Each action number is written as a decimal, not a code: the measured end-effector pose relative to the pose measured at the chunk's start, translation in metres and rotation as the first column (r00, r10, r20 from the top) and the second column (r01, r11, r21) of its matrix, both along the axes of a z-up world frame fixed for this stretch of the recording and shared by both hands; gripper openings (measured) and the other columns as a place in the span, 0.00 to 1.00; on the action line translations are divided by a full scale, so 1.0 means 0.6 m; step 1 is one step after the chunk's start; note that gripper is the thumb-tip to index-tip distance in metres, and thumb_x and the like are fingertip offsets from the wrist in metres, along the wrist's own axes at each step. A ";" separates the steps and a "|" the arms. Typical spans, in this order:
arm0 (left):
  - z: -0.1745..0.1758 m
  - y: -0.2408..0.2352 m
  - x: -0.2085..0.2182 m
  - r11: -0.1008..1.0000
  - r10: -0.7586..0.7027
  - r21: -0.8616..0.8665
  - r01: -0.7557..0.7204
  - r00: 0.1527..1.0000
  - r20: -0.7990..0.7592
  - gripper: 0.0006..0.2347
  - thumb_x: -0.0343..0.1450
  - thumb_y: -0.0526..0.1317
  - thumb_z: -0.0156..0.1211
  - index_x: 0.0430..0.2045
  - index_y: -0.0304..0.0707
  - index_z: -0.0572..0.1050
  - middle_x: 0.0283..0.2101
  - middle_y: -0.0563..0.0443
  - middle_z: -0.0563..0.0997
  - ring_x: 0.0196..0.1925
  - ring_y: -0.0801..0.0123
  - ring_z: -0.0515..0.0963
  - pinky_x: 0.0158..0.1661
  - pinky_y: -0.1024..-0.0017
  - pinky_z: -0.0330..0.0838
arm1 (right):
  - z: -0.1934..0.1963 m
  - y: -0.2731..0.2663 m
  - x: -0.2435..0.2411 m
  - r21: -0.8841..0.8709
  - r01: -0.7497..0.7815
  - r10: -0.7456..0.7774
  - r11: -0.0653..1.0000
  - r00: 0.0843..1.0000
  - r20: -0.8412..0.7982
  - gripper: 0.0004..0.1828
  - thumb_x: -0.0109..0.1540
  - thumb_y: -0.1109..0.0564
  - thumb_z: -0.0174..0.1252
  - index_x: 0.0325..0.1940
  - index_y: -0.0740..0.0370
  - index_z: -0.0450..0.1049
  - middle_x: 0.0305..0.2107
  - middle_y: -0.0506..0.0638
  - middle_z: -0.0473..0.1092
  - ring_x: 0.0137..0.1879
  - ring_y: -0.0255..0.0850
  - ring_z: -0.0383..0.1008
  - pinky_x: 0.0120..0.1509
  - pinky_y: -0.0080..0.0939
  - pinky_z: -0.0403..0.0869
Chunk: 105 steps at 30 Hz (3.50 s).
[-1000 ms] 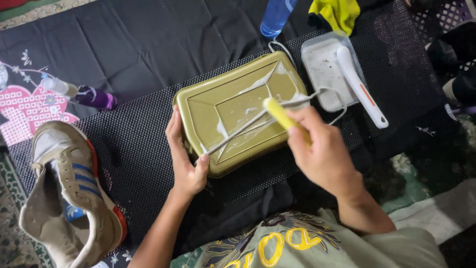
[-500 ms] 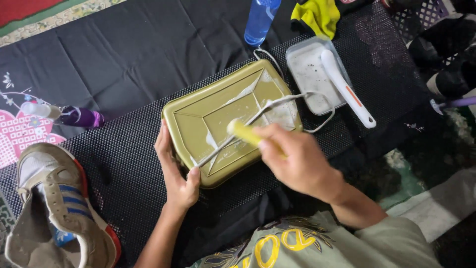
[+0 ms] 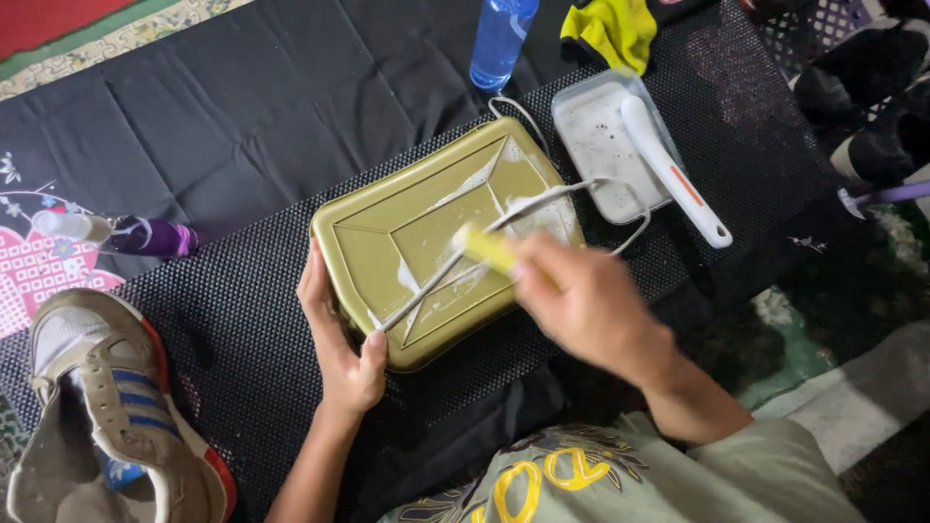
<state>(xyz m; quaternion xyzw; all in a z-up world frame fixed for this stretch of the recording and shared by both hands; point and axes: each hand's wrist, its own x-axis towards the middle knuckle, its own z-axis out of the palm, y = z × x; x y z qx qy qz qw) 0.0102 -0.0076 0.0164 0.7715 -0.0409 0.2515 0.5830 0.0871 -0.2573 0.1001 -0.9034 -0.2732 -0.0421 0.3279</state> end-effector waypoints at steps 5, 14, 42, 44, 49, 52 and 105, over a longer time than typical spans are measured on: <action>0.004 -0.001 -0.001 1.000 0.013 0.009 -0.013 1.000 0.003 0.40 0.69 0.57 0.51 0.70 0.27 0.45 0.74 0.30 0.46 0.78 0.35 0.43 0.74 0.41 0.41 | 0.027 0.010 0.013 -0.011 0.083 -0.082 0.996 0.993 0.079 0.06 0.66 0.57 0.56 0.46 0.55 0.76 0.24 0.58 0.77 0.33 0.59 0.80 0.35 0.54 0.76; 0.005 -0.001 0.003 1.000 -0.004 -0.002 0.004 1.000 0.013 0.40 0.69 0.55 0.52 0.70 0.26 0.44 0.74 0.29 0.44 0.78 0.35 0.43 0.74 0.41 0.41 | 0.017 -0.004 0.021 -0.033 0.070 -0.069 0.997 0.997 0.046 0.05 0.65 0.56 0.56 0.45 0.52 0.76 0.24 0.57 0.76 0.32 0.59 0.80 0.34 0.56 0.75; 0.047 -0.027 -0.001 1.000 0.008 0.008 -0.009 1.000 0.028 0.35 0.76 0.58 0.46 0.72 0.32 0.48 0.76 0.36 0.52 0.78 0.50 0.56 0.76 0.54 0.57 | -0.039 -0.156 0.079 0.006 0.448 -0.448 0.894 0.894 -0.006 0.16 0.64 0.56 0.66 0.41 0.62 0.63 0.20 0.52 0.69 0.26 0.49 0.70 0.38 0.52 0.67; 0.041 -0.028 -0.001 1.000 0.006 -0.009 -0.006 1.000 0.010 0.36 0.75 0.58 0.47 0.72 0.32 0.48 0.76 0.35 0.52 0.78 0.50 0.57 0.75 0.54 0.59 | -0.069 -0.179 0.082 -0.078 0.469 -0.466 0.880 0.883 0.054 0.19 0.64 0.55 0.67 0.40 0.64 0.61 0.20 0.58 0.67 0.27 0.58 0.70 0.34 0.57 0.64; 0.031 -0.032 -0.001 0.999 0.026 -0.035 -0.027 0.999 -0.031 0.38 0.72 0.58 0.49 0.71 0.29 0.47 0.76 0.34 0.52 0.75 0.49 0.60 0.71 0.56 0.63 | -0.094 -0.188 0.086 -0.152 0.495 -0.477 0.856 0.868 0.142 0.24 0.62 0.54 0.69 0.43 0.66 0.58 0.44 0.69 0.74 0.44 0.72 0.73 0.39 0.65 0.69; 0.025 -0.031 -0.001 0.999 0.047 -0.021 -0.048 0.997 -0.053 0.39 0.71 0.58 0.49 0.71 0.28 0.47 0.75 0.33 0.53 0.74 0.50 0.61 0.70 0.57 0.62 | -0.088 -0.185 0.091 -0.180 0.517 -0.509 0.837 0.856 0.088 0.22 0.63 0.56 0.68 0.44 0.64 0.58 0.39 0.65 0.73 0.43 0.69 0.74 0.37 0.65 0.69; -0.008 0.005 -0.010 1.000 0.015 -0.001 -0.015 1.000 0.018 0.39 0.70 0.55 0.54 0.72 0.30 0.47 0.75 0.34 0.49 0.79 0.41 0.44 0.74 0.46 0.38 | 0.006 0.050 -0.043 -0.154 -0.003 -0.014 0.988 0.994 -0.108 0.09 0.66 0.46 0.53 0.45 0.47 0.75 0.24 0.57 0.78 0.34 0.62 0.80 0.37 0.62 0.76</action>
